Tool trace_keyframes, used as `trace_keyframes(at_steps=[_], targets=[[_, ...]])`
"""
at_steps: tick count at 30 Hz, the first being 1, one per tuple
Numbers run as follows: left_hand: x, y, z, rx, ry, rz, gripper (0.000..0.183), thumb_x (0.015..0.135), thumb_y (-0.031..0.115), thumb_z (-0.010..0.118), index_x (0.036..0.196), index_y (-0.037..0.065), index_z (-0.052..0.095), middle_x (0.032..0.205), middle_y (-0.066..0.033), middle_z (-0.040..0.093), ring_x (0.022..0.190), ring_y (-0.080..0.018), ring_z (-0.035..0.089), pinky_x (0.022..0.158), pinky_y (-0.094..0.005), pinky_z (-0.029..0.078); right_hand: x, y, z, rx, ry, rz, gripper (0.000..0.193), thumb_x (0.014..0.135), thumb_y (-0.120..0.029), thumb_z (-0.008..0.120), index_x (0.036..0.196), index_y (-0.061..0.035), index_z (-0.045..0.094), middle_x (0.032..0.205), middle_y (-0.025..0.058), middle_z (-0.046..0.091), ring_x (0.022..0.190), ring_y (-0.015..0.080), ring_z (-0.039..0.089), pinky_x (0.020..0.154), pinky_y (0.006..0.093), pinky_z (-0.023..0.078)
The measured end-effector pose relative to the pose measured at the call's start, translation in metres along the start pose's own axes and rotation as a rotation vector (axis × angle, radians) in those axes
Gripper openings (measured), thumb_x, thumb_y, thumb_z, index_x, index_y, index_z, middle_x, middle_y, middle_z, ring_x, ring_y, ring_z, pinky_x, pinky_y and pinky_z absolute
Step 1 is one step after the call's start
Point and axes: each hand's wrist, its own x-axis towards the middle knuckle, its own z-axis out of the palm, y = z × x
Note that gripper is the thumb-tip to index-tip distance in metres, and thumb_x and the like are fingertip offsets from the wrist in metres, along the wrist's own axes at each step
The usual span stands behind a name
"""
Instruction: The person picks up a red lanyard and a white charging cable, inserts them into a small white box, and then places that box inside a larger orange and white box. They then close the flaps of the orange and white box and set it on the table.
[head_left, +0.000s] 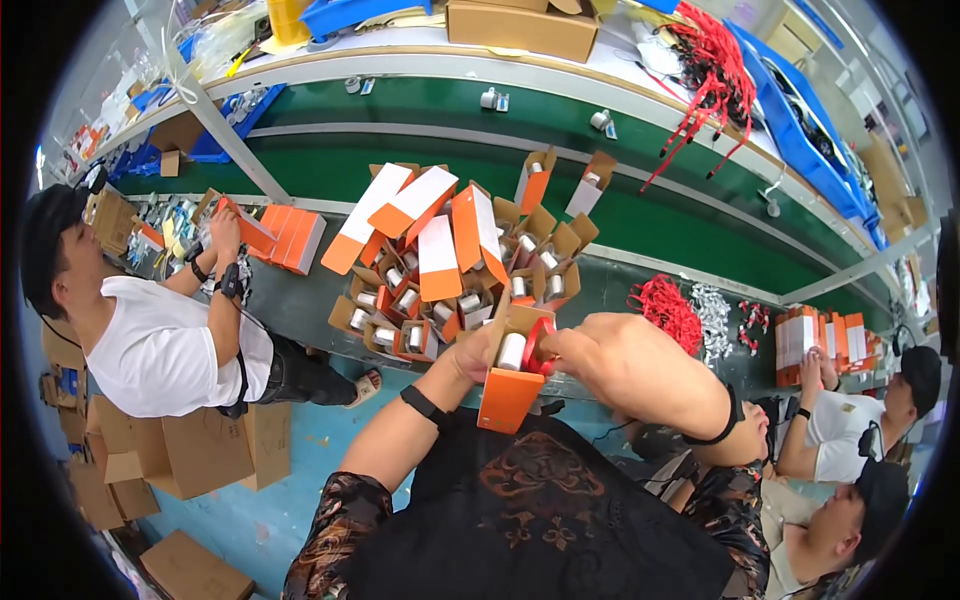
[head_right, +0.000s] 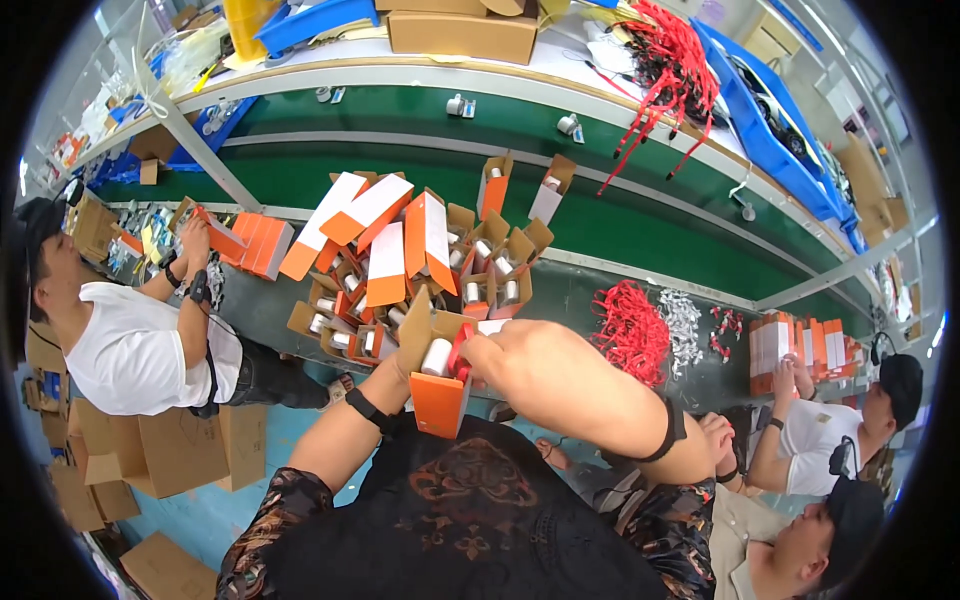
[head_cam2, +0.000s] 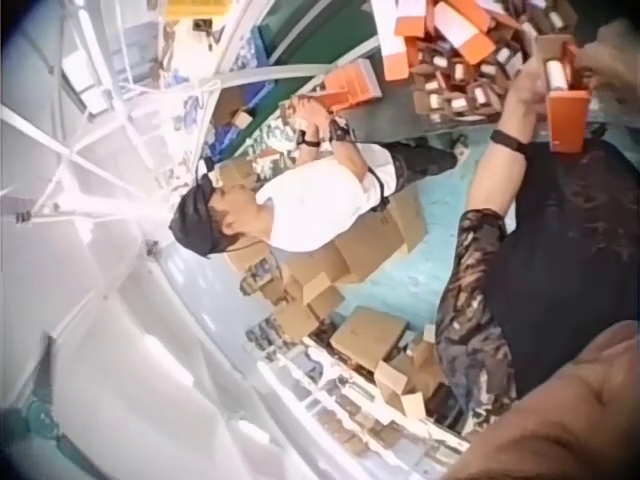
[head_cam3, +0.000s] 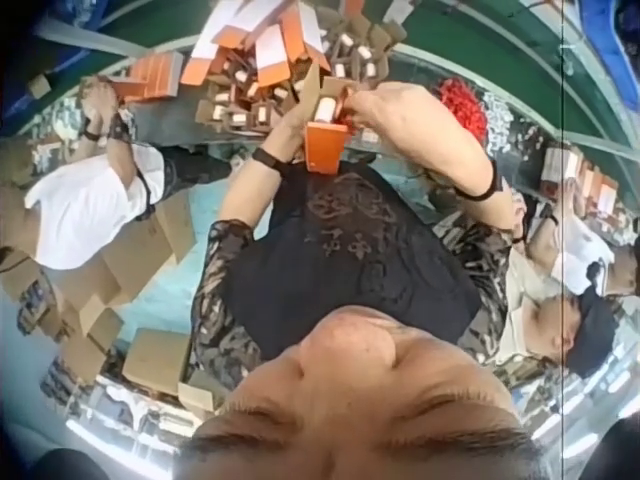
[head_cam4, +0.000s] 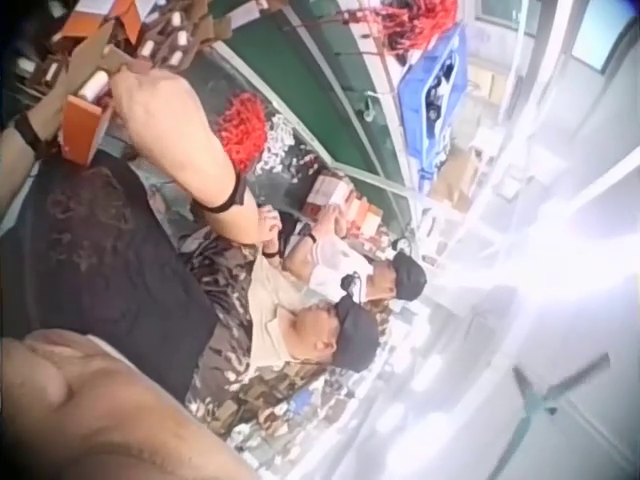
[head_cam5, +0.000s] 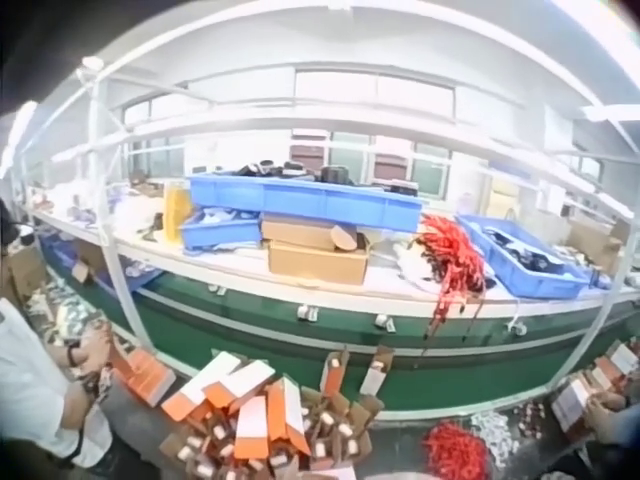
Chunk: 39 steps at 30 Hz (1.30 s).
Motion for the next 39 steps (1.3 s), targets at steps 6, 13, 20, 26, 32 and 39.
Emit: trace_keyframes(at_steps=[6,13,20,26,32,39], targets=[[0.015,-0.029,-0.036,0.016,0.072,-0.064,0.086,0.091,0.033,0.072,0.158,0.017,0.021,0.128,-0.0141,0.06,0.11,-0.0322,0.066,0.092,-0.0434,0.056,0.013,0.002,0.003,-0.078,0.177,-0.013,0.013,0.08,-0.015,0.072,0.088,-0.0066,0.067,0.081,0.0087,0.061,0.073,0.0275,0.063,0.06,0.0404,0.05],[0.002,-0.045,-0.058,0.163,0.092,0.008,0.073,0.089,0.048,0.07,0.142,0.005,0.046,0.119,-0.0148,0.064,0.108,-0.0287,0.066,0.097,-0.041,0.054,0.008,0.006,0.013,-0.04,-0.073,0.069,0.016,0.082,-0.01,0.061,0.096,-0.0016,0.062,0.097,0.0134,0.062,0.075,0.0382,0.063,0.063,0.0478,0.051],[-0.006,-0.044,-0.05,0.256,0.25,0.108,0.079,0.088,0.057,0.068,0.143,0.005,0.045,0.122,-0.0145,0.063,0.111,-0.0286,0.065,0.098,-0.0417,0.054,-0.007,0.0,0.041,0.243,0.227,0.183,0.032,0.08,-0.008,0.073,0.112,-0.0073,0.066,0.102,0.0107,0.059,0.074,0.0287,0.064,0.065,0.0444,0.055],[-0.017,-0.03,-0.011,0.258,0.287,0.11,0.062,0.092,0.033,0.072,0.144,0.012,0.045,0.125,-0.0048,0.06,0.111,-0.0165,0.062,0.09,-0.0346,0.055,-0.011,0.047,0.116,0.904,0.578,0.198,0.055,0.078,-0.018,0.084,0.125,-0.0069,0.057,0.136,0.0112,0.052,0.117,0.0202,0.055,0.094,0.0342,0.047],[-0.016,-0.049,-0.024,0.455,0.207,0.276,0.07,0.091,0.032,0.072,0.147,0.006,0.039,0.136,-0.0112,0.055,0.125,-0.0241,0.056,0.104,-0.0384,0.049,0.006,0.047,0.172,1.285,0.545,-0.092,0.049,0.082,-0.011,0.08,0.127,-0.0061,0.061,0.147,0.0143,0.045,0.128,0.0231,0.05,0.106,0.0385,0.039],[-0.049,-0.043,0.01,0.123,0.404,0.371,0.094,0.087,0.037,0.075,0.155,0.004,0.02,0.15,-0.0184,0.042,0.141,-0.0281,0.039,0.114,-0.0437,0.035,-0.006,0.046,0.163,1.038,0.749,0.109,0.029,0.073,-0.013,0.088,0.099,-0.0036,0.077,0.132,0.0146,0.053,0.112,0.022,0.058,0.098,0.0362,0.046]])
